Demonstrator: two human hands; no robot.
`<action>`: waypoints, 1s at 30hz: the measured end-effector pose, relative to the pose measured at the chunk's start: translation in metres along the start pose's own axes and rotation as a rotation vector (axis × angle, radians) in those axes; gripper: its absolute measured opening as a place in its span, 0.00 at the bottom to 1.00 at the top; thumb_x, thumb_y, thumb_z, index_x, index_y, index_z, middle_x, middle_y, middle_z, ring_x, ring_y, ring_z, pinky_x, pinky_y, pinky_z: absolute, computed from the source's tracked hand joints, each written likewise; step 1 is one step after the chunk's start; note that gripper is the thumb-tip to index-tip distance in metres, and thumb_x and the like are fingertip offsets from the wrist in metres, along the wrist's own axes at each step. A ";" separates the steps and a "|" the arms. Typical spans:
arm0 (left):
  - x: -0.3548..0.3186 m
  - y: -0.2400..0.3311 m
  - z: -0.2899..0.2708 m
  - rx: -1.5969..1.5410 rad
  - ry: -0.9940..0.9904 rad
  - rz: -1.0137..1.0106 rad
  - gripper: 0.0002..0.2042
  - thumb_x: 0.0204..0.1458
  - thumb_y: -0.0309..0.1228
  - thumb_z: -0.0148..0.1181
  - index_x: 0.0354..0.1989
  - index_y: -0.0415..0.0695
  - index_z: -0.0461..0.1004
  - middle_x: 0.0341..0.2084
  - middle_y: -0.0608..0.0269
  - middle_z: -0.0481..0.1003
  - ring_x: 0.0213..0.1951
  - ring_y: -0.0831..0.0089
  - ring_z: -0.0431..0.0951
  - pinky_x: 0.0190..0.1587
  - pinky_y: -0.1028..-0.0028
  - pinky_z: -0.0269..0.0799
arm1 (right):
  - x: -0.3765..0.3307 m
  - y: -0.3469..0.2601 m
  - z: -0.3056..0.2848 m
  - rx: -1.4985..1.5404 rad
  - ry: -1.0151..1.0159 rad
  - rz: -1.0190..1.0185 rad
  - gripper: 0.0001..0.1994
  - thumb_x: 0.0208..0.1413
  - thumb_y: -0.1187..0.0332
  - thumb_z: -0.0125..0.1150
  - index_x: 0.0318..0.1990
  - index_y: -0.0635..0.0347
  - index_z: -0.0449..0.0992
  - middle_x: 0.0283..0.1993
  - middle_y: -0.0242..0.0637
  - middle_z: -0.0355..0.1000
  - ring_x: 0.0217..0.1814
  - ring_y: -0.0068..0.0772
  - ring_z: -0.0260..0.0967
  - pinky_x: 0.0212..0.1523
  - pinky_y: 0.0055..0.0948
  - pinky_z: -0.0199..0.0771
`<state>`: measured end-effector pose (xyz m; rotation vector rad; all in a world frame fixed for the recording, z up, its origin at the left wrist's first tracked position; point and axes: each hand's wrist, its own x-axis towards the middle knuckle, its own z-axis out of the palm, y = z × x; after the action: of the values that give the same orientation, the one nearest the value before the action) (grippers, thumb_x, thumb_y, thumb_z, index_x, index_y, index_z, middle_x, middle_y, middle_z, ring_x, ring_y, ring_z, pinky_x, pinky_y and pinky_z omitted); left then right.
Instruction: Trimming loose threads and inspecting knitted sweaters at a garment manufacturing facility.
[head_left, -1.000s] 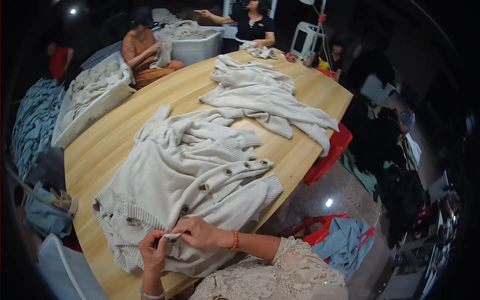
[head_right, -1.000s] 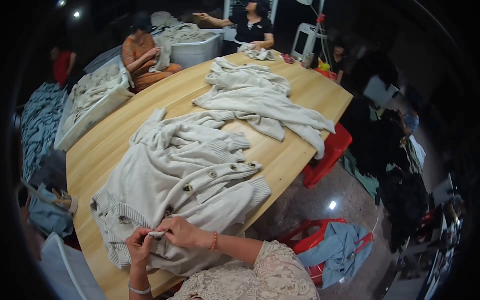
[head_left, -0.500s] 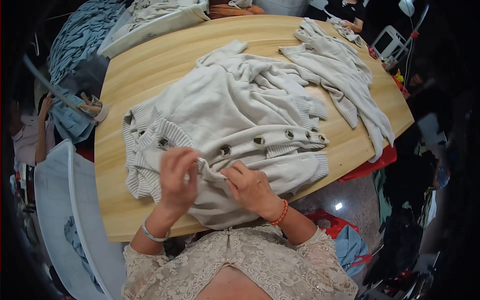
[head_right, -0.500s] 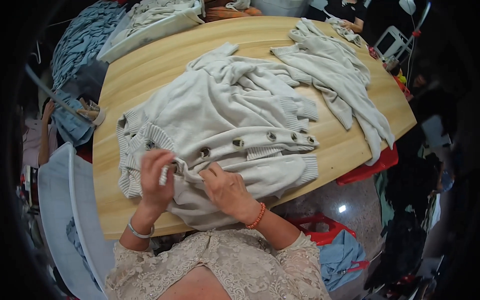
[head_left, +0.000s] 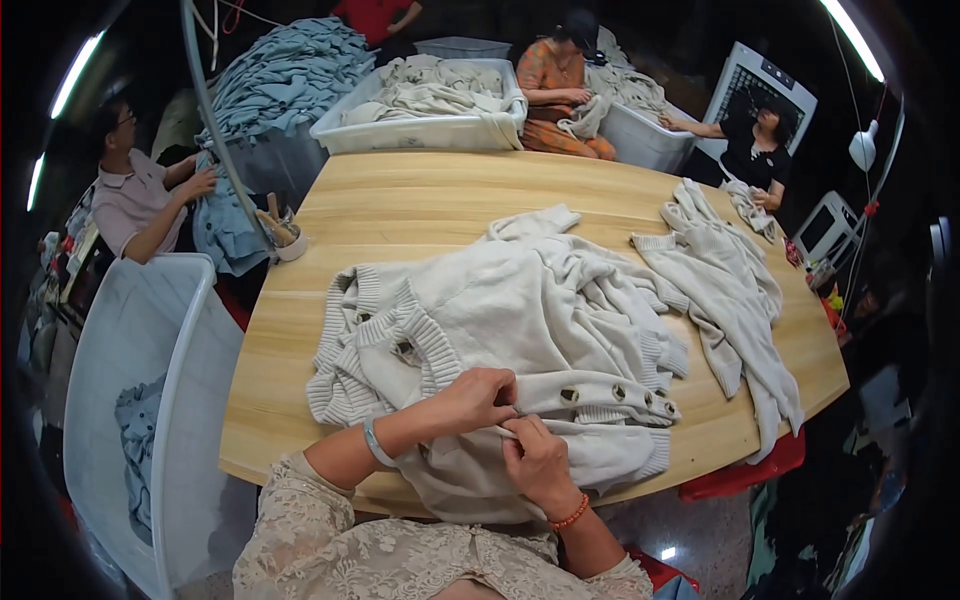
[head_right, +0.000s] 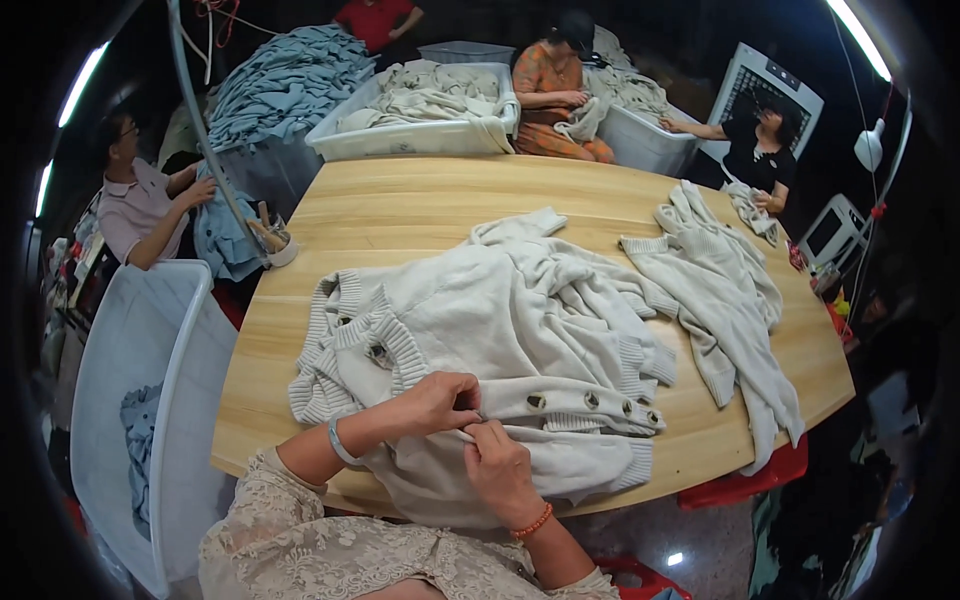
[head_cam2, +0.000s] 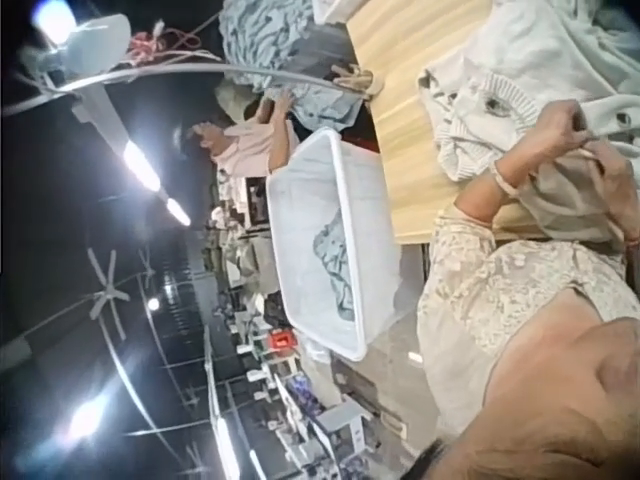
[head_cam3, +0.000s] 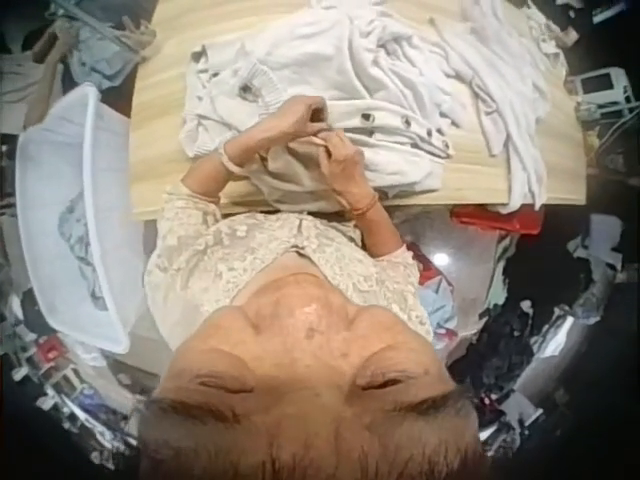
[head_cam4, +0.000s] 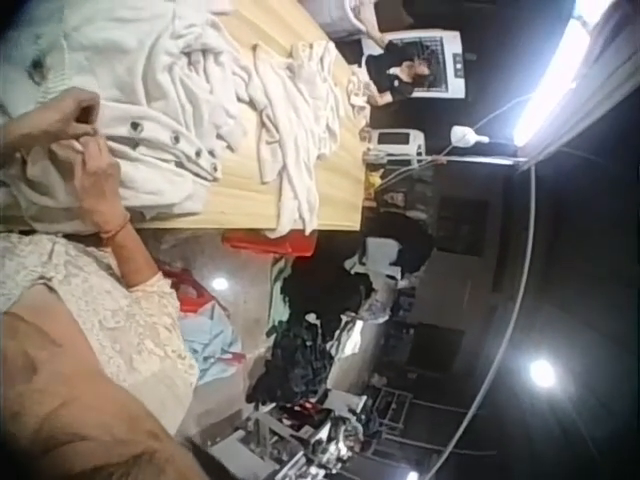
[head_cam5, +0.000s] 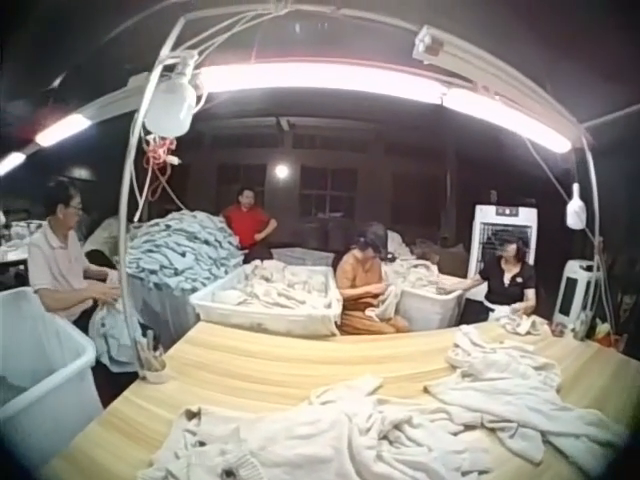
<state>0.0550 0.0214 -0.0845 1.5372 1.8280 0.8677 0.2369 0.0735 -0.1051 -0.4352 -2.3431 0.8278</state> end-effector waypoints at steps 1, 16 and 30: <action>0.000 -0.003 -0.001 0.005 0.016 -0.007 0.12 0.44 0.29 0.68 0.36 0.39 0.77 0.29 0.54 0.78 0.32 0.59 0.79 0.36 0.65 0.74 | 0.001 0.000 0.001 0.008 -0.006 -0.016 0.11 0.47 0.79 0.62 0.40 0.62 0.75 0.34 0.44 0.73 0.32 0.50 0.74 0.31 0.39 0.74; -0.013 -0.016 0.001 -0.536 -0.145 0.038 0.11 0.53 0.27 0.68 0.41 0.35 0.79 0.36 0.65 0.81 0.34 0.81 0.77 0.38 0.78 0.74 | 0.004 0.008 -0.006 -0.096 0.013 -0.035 0.20 0.49 0.77 0.63 0.52 0.67 0.72 0.39 0.50 0.73 0.36 0.52 0.74 0.35 0.41 0.76; -0.025 -0.018 0.013 -0.099 0.117 0.192 0.11 0.50 0.21 0.62 0.43 0.41 0.79 0.26 0.56 0.76 0.26 0.65 0.77 0.32 0.69 0.71 | 0.011 0.021 -0.012 0.058 -0.096 -0.053 0.20 0.50 0.84 0.53 0.52 0.64 0.74 0.34 0.49 0.70 0.32 0.52 0.70 0.34 0.40 0.71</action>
<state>0.0580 -0.0045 -0.1057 1.6483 1.7089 1.1421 0.2380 0.0999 -0.1063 -0.3143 -2.4005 0.9065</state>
